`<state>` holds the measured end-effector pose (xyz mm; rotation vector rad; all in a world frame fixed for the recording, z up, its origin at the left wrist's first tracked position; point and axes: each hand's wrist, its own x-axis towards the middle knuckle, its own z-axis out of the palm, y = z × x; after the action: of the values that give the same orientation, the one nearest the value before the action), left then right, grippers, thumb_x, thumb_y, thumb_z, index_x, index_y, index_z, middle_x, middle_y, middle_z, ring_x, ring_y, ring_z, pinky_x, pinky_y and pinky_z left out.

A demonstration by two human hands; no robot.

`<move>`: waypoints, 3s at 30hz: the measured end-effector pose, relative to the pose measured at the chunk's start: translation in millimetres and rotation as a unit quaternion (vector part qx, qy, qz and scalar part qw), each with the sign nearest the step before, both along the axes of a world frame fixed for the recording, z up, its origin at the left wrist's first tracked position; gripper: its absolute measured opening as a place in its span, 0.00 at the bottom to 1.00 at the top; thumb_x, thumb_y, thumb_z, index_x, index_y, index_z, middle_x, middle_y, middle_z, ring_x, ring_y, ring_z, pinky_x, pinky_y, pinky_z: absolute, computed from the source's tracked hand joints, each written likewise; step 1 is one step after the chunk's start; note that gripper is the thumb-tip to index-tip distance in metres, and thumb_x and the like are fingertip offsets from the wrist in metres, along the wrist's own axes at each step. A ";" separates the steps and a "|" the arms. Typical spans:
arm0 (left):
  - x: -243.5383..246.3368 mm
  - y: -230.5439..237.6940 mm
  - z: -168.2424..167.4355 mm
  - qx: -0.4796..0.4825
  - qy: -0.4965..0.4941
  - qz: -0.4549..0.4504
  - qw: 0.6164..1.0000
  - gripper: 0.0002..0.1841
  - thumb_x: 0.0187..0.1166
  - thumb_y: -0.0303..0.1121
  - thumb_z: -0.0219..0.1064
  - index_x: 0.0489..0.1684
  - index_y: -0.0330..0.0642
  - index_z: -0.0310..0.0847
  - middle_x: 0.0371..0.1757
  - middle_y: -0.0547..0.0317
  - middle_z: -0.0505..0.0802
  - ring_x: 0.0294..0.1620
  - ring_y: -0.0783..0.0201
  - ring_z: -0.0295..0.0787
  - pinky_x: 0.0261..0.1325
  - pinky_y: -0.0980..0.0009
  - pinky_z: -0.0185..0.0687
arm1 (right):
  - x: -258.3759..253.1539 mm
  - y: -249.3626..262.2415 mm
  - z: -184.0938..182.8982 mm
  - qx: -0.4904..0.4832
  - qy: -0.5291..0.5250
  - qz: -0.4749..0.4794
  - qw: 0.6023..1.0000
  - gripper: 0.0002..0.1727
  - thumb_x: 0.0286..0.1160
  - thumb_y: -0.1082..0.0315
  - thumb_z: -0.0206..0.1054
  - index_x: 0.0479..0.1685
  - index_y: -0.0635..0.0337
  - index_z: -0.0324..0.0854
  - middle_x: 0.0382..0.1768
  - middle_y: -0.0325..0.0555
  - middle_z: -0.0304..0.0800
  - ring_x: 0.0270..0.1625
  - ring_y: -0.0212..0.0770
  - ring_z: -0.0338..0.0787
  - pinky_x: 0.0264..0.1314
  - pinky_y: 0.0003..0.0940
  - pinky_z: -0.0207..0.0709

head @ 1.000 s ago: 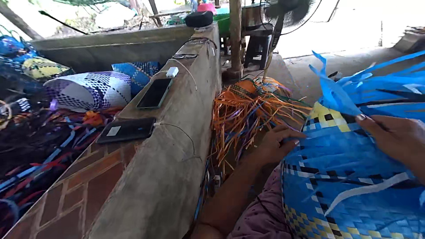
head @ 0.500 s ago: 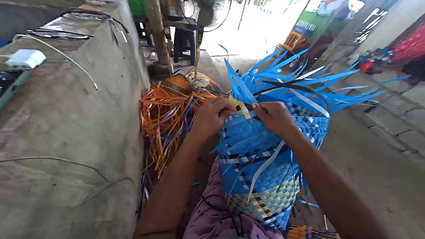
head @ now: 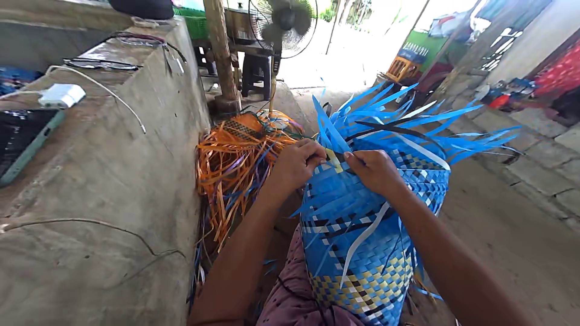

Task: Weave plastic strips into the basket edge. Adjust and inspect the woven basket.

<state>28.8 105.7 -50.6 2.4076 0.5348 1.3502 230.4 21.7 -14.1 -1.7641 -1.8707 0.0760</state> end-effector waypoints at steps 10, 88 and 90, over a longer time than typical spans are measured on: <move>1.5 3.0 -4.2 0.003 0.002 -0.027 1.000 0.03 0.74 0.26 0.74 0.40 0.38 0.89 0.46 0.51 0.89 0.43 0.61 0.89 0.48 0.65 0.88 | -2.1 1.2 2.0 -0.022 0.011 -0.004 1.000 0.26 0.90 0.62 0.58 0.17 0.63 0.76 0.15 0.44 0.71 0.24 0.42 0.75 0.31 0.45 0.68; 26.9 -53.7 37.5 0.181 0.039 -0.013 0.983 0.12 0.74 0.19 0.68 0.50 0.36 0.94 0.49 0.46 0.93 0.49 0.56 0.92 0.50 0.64 0.89 | 30.8 4.5 17.7 -0.140 -0.056 0.061 0.987 0.11 0.88 0.72 0.59 0.42 0.70 0.85 0.37 0.66 0.88 0.48 0.68 0.88 0.51 0.72 0.73; 28.7 -48.3 33.4 0.186 0.059 -0.007 0.981 0.08 0.76 0.23 0.70 0.44 0.39 0.95 0.47 0.47 0.91 0.46 0.56 0.91 0.47 0.64 0.89 | 31.0 10.0 19.8 -0.164 -0.053 0.064 0.983 0.13 0.89 0.70 0.57 0.38 0.68 0.83 0.33 0.61 0.86 0.43 0.62 0.87 0.47 0.66 0.74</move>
<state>57.5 57.4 -17.3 2.7963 0.3144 1.4123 261.4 31.7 5.7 -1.8882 -2.1470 0.3658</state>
